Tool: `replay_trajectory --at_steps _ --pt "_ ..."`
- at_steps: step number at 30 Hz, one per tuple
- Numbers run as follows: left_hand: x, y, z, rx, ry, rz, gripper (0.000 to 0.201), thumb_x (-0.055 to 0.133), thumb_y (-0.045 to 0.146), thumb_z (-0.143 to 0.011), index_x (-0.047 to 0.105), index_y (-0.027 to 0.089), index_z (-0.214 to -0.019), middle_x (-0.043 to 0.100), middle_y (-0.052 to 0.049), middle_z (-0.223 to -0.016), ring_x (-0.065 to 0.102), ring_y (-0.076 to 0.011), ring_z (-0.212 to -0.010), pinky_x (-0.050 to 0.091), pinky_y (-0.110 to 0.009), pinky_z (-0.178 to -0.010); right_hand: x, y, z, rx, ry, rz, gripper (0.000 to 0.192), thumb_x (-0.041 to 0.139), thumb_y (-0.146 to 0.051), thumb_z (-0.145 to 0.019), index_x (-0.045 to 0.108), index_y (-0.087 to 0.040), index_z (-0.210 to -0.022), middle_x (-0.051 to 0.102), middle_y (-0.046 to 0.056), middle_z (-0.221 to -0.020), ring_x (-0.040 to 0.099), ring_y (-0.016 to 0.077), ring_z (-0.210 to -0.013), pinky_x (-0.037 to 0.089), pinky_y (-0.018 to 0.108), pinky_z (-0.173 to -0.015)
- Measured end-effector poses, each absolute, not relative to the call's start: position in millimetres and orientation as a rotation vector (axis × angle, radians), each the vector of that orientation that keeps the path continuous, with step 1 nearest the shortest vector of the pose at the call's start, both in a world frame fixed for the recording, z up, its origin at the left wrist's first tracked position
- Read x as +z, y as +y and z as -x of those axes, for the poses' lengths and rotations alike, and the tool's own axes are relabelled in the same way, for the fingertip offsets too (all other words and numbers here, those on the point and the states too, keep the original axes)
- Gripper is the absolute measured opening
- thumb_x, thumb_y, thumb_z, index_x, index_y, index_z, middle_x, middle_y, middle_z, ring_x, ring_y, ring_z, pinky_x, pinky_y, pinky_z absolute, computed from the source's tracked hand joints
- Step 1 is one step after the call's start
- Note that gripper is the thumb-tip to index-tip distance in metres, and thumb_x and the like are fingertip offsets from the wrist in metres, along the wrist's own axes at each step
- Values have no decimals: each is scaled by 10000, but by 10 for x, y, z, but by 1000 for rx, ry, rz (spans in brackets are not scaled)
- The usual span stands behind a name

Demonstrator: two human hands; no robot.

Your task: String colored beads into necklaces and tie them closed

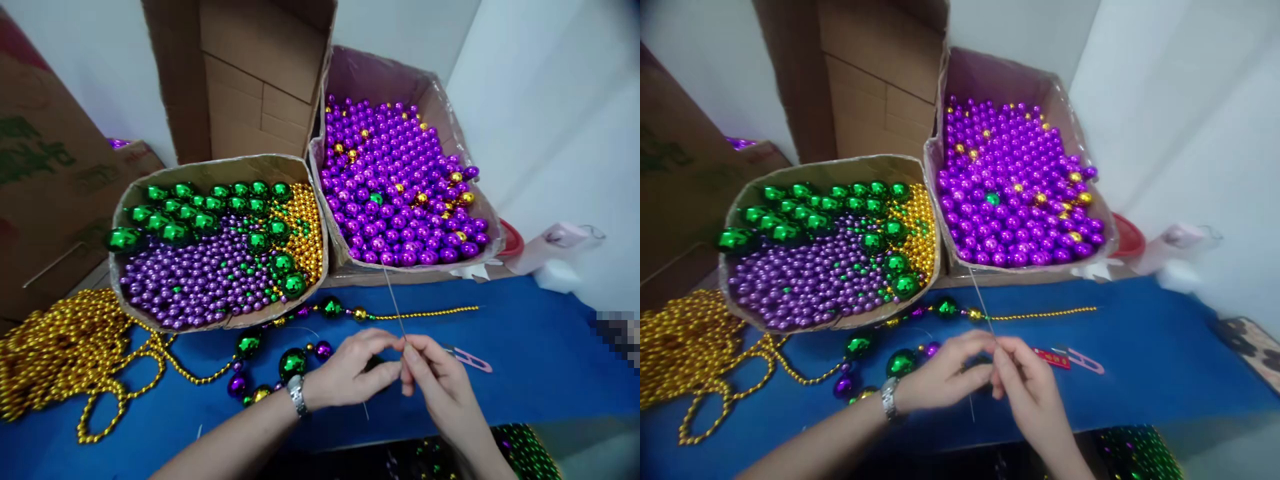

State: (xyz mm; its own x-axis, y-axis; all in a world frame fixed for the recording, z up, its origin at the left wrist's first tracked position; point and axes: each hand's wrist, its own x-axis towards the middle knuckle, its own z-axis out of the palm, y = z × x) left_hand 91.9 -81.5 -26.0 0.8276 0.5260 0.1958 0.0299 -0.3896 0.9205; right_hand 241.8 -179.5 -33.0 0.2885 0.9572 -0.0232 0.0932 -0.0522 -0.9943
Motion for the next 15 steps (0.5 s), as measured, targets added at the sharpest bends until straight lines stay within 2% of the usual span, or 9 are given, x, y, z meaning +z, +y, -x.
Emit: replay_trajectory --at_steps 5,7,10,15 --pt "-490 -947 -966 427 307 -2182 394 628 442 -775 609 229 -1106 650 -73 -1080 595 -231 -977 432 -329 -860 -279 -1830 -2349 998 -834 1287 216 537 -383 -896 566 -184 -974 465 -54 -539 453 86 -467 366 196 -450" --pt "-628 -1007 -989 417 341 -2316 326 598 437 -800 625 222 -1044 659 -72 -1025 596 -229 -949 422 -337 -856 -227 -1849 -2373 1003 -793 1235 195 559 -362 -888 583 -184 -963 436 -58 -529 433 77 -460 346 185 -431" --pt "-817 -1082 -1008 427 486 -2443 248 512 380 -866 610 196 -999 659 -75 -943 596 -212 -879 429 -327 -797 -110 -1876 -2513 841 -715 1213 172 611 -329 -858 612 -182 -949 405 -62 -544 406 61 -463 331 170 -419" --pt "-872 -1128 -962 400 625 -2483 261 489 407 -877 595 192 -979 639 -79 -919 591 -209 -859 449 -316 -753 -30 -1875 -2900 556 -551 1163 124 673 -265 -808 634 -191 -901 355 -65 -575 318 53 -478 295 163 -409"
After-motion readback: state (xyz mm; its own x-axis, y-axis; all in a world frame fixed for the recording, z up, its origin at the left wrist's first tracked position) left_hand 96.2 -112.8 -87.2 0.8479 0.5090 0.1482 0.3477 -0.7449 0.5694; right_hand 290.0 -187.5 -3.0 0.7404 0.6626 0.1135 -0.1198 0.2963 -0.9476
